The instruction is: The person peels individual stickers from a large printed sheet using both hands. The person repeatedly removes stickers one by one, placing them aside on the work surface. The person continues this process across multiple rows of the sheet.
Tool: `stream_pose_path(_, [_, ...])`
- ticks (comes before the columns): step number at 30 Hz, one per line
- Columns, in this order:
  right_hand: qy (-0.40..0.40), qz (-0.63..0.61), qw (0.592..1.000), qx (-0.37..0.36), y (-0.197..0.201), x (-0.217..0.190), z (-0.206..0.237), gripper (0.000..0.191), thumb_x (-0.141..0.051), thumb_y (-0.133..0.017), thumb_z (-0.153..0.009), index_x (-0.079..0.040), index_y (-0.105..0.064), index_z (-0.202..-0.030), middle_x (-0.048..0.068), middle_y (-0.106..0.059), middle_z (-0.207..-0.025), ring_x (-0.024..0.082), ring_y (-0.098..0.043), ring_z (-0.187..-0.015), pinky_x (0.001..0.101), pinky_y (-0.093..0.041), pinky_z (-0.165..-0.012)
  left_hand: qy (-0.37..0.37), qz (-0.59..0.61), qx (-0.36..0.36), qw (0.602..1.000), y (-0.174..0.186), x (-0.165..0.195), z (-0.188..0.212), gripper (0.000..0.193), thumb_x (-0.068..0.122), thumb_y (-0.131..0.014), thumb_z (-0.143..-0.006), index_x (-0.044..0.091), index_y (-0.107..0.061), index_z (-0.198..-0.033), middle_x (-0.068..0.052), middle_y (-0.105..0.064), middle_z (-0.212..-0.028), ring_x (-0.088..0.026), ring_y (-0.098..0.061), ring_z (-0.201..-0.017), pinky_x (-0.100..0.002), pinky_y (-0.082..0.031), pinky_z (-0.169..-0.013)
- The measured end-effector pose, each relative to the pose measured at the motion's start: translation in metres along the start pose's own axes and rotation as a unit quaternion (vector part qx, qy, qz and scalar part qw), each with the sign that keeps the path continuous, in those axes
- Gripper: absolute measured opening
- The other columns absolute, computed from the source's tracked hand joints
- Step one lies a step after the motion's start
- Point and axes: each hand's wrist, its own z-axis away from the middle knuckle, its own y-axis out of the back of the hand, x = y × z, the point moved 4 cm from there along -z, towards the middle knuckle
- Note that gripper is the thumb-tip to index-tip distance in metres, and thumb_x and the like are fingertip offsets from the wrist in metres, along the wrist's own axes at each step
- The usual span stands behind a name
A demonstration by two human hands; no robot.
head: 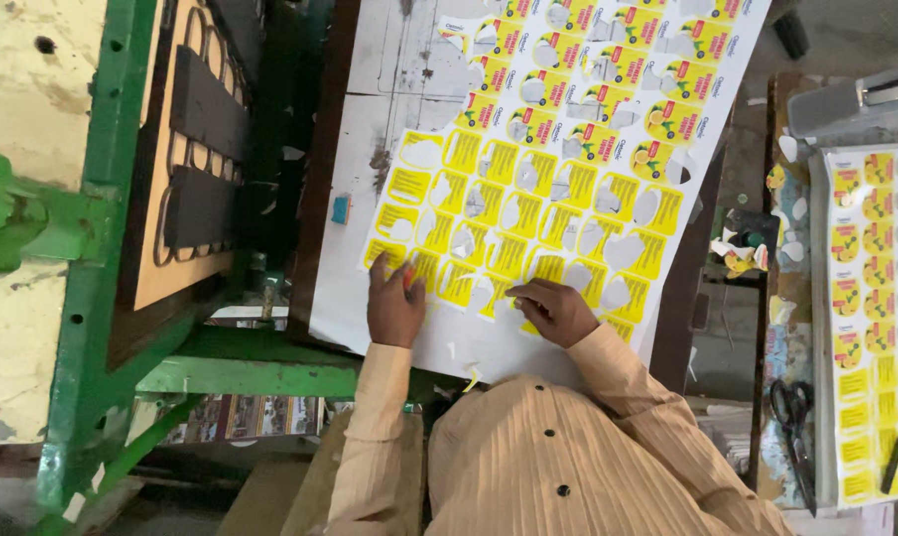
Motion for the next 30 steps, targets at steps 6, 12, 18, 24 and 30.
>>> stream_pose_path(6, [-0.044,0.072,0.996,0.022,0.027,0.000,-0.001,0.019,-0.007,-0.070,-0.091,-0.006,-0.074,-0.109,0.010,-0.068,-0.082,0.022,-0.062,-0.060,0.0342,-0.050,-0.056,0.009,-0.009,-0.110,0.994,-0.030,0.016,-0.002,0.036,0.024,-0.071,-0.087,0.001,-0.070,-0.115,-0.031,-0.050,-0.145,-0.044,-0.059,-0.121,-0.048,-0.049,-0.101])
stream_pose_path(12, [-0.007,0.071,0.997,0.026,0.041,-0.009,0.001,0.024,-0.002,-0.066,-0.089,-0.006,-0.072,-0.112,0.008,-0.071,-0.086,0.019,-0.064,-0.061,0.0312,-0.052,-0.056,-0.065,0.066,-0.128,0.987,-0.037,0.053,0.027,0.023,0.019,-0.067,-0.091,0.003,-0.067,-0.106,-0.020,-0.062,-0.137,-0.039,-0.068,-0.105,-0.047,-0.057,-0.086])
stream_pose_path(18, [-0.017,0.054,0.998,0.007,0.024,-0.010,0.002,0.022,-0.004,-0.067,-0.090,-0.007,-0.072,-0.112,0.009,-0.070,-0.083,0.021,-0.065,-0.063,0.0330,-0.053,-0.058,-0.067,0.077,-0.209,0.973,-0.038,0.060,0.070,0.027,0.019,-0.067,-0.091,0.001,-0.065,-0.111,-0.021,-0.061,-0.135,-0.039,-0.068,-0.098,-0.049,-0.055,-0.078])
stream_pose_path(24, [-0.003,0.059,0.998,-0.005,0.012,-0.016,0.007,0.019,-0.013,-0.069,-0.093,-0.009,-0.074,-0.111,0.011,-0.069,-0.087,0.027,-0.068,-0.070,0.0376,-0.054,-0.062,-0.056,0.130,-0.212,0.967,-0.033,0.049,0.090,0.033,0.021,-0.068,-0.090,0.004,-0.068,-0.118,-0.016,-0.066,-0.130,-0.038,-0.069,-0.101,-0.046,-0.057,-0.082])
stream_pose_path(30, [0.072,0.029,0.997,0.009,0.036,-0.042,0.017,0.023,-0.013,-0.067,-0.094,-0.015,-0.070,-0.117,0.010,-0.070,-0.103,0.034,-0.069,-0.095,0.0451,-0.057,-0.079,-0.027,0.221,-0.206,0.953,-0.042,0.085,0.066,0.038,0.025,-0.070,-0.087,0.004,-0.068,-0.119,-0.018,-0.072,-0.120,-0.030,-0.073,-0.112,-0.039,-0.059,-0.093])
